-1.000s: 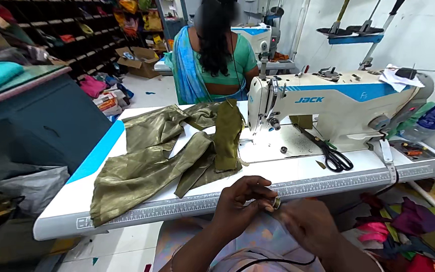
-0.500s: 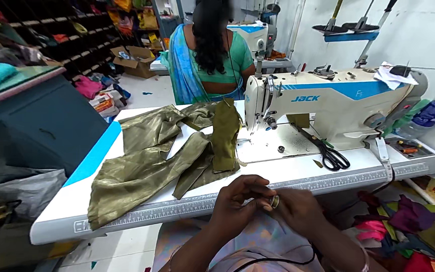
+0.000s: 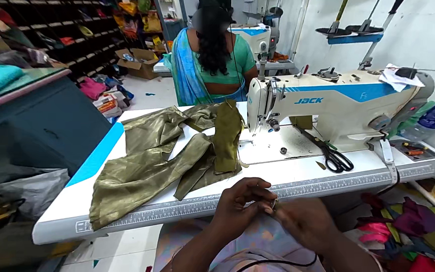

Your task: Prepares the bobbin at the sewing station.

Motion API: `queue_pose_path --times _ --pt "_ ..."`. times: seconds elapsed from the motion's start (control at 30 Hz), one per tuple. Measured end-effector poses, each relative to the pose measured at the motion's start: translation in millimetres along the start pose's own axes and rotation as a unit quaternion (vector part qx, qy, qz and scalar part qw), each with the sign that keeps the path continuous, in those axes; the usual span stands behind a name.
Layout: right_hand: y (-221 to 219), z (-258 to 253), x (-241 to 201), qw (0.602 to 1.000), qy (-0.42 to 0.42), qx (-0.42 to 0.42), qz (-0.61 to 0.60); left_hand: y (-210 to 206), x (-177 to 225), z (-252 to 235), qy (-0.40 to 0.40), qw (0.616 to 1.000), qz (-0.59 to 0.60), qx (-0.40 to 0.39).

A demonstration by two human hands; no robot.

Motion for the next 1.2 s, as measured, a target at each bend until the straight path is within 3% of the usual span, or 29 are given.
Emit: queue_pose_path --times 0.13,0.23,0.3,0.4,0.5,0.63,0.73,0.8,0.9,0.97,1.1,1.2 --pt "-8.9 8.3 39.3 0.998 -0.063 0.002 0.023 -2.3 4.5 -2.2 -0.01 1.0 0.011 0.0" --pt "-24.7 17.0 7.5 0.998 -0.02 -0.053 -0.012 5.4 4.5 -3.1 -0.011 1.0 -0.003 0.017" --pt "-12.3 6.4 -7.5 0.998 -0.003 -0.043 -0.035 4.6 3.0 -2.2 -0.007 1.0 -0.003 0.013" --pt "6.9 -6.5 16.1 0.999 -0.044 0.02 0.003 -3.7 4.2 -1.2 -0.005 1.0 0.013 -0.006" --pt "-12.4 9.3 36.2 0.996 -0.087 -0.016 0.03 -1.2 8.8 -2.6 -0.018 1.0 0.009 0.004" --pt "-11.3 8.6 -2.4 0.998 -0.013 -0.043 -0.043 4.4 6.4 -1.5 -0.015 1.0 -0.006 0.017" --pt "5.3 1.9 20.7 0.998 -0.053 0.023 -0.01 -3.1 6.0 -0.5 -0.012 1.0 0.011 0.001" --pt "-4.5 10.8 36.7 0.997 -0.074 0.007 0.012 -3.8 8.1 -2.1 -0.019 1.0 0.007 0.005" --pt "-16.6 17.5 8.7 0.999 -0.018 -0.046 0.001 2.5 4.3 -1.1 -0.025 0.999 -0.005 0.02" --pt "-3.7 9.3 -1.7 1.0 0.01 -0.025 -0.009 -0.7 1.5 -0.7 -0.019 1.0 0.0 0.003" --pt "0.5 7.5 34.7 0.998 -0.035 0.017 0.056 -10.6 4.6 -2.8 -0.024 0.998 0.043 -0.026" --pt "-13.4 15.4 14.9 0.998 -0.013 -0.026 0.061 -0.6 3.7 -4.2 -0.038 0.999 0.019 0.013"
Point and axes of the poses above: each hand's wrist, its own z-axis away from the middle knuckle, its own y-axis out of the back of the hand, x = y × z, the point moved 10 cm from there along -z, towards the middle knuckle, and after that the axes turned 7 degrees about x, right-handed, at the moved point
